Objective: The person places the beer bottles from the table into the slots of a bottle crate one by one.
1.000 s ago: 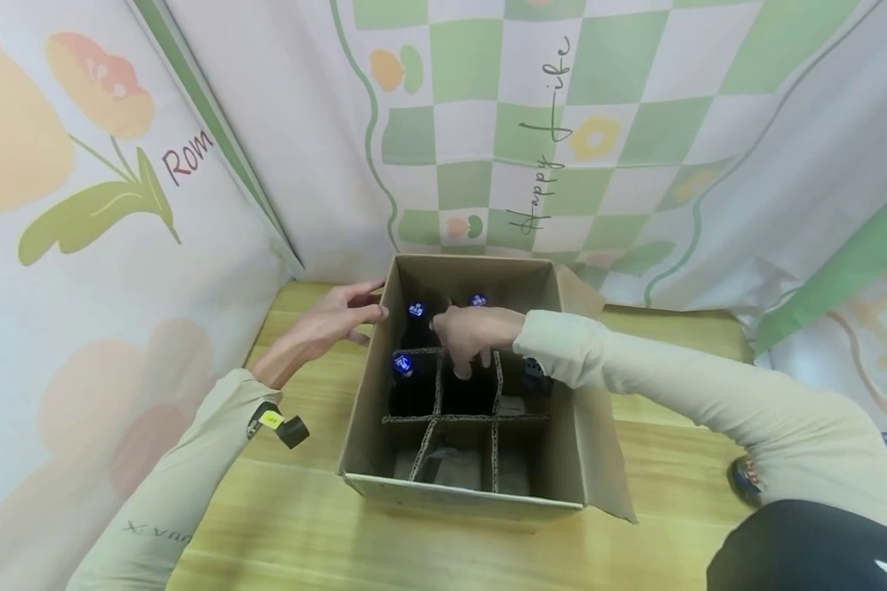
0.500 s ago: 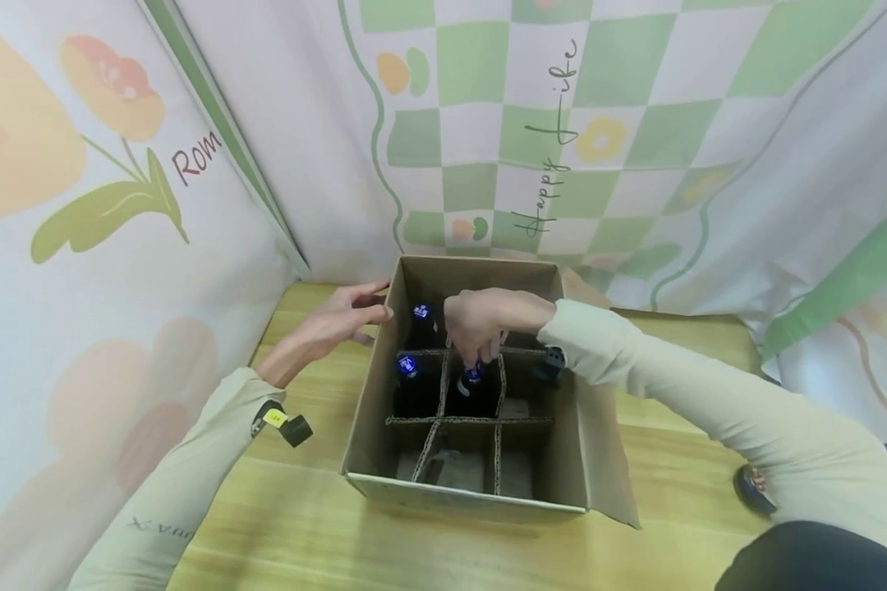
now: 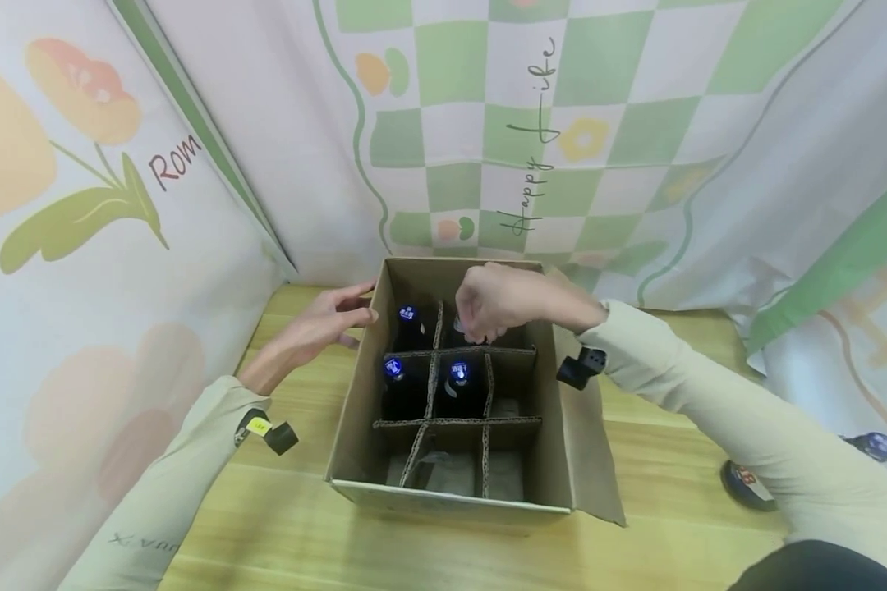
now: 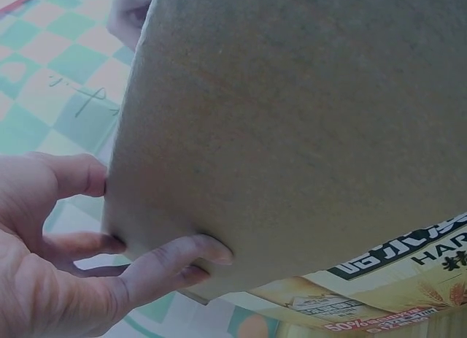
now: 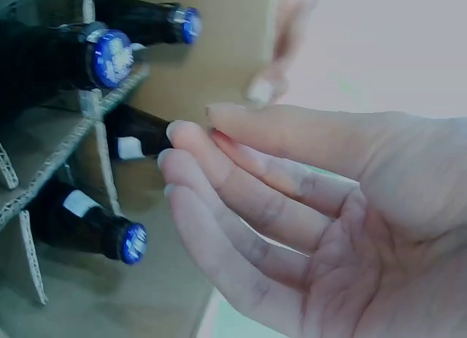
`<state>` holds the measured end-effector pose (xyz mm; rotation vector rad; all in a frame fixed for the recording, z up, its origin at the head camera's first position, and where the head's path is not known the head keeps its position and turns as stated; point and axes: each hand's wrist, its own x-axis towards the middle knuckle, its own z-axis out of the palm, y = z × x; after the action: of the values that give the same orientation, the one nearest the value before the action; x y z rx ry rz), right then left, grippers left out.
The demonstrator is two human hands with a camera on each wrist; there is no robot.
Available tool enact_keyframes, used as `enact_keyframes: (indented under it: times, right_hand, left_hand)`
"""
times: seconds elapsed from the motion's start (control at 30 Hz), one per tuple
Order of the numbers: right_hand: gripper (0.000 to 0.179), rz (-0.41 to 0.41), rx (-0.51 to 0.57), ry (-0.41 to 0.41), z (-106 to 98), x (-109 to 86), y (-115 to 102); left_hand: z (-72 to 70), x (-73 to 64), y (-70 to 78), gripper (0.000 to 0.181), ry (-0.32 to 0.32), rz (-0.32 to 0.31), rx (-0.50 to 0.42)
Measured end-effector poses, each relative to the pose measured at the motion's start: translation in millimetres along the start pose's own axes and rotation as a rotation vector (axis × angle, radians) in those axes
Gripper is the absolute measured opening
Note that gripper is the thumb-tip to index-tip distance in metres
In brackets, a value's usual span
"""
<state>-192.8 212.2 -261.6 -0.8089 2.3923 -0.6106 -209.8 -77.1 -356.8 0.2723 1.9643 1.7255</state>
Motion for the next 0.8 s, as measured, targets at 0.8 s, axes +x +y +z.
enact_keyframes:
  times: [0.8]
  right_hand:
    - [0.027, -0.258, 0.294, 0.486, 20.2, -76.0, 49.3]
  left_hand:
    - [0.1, -2.9, -1.3, 0.077, -0.013, -0.009, 0.03]
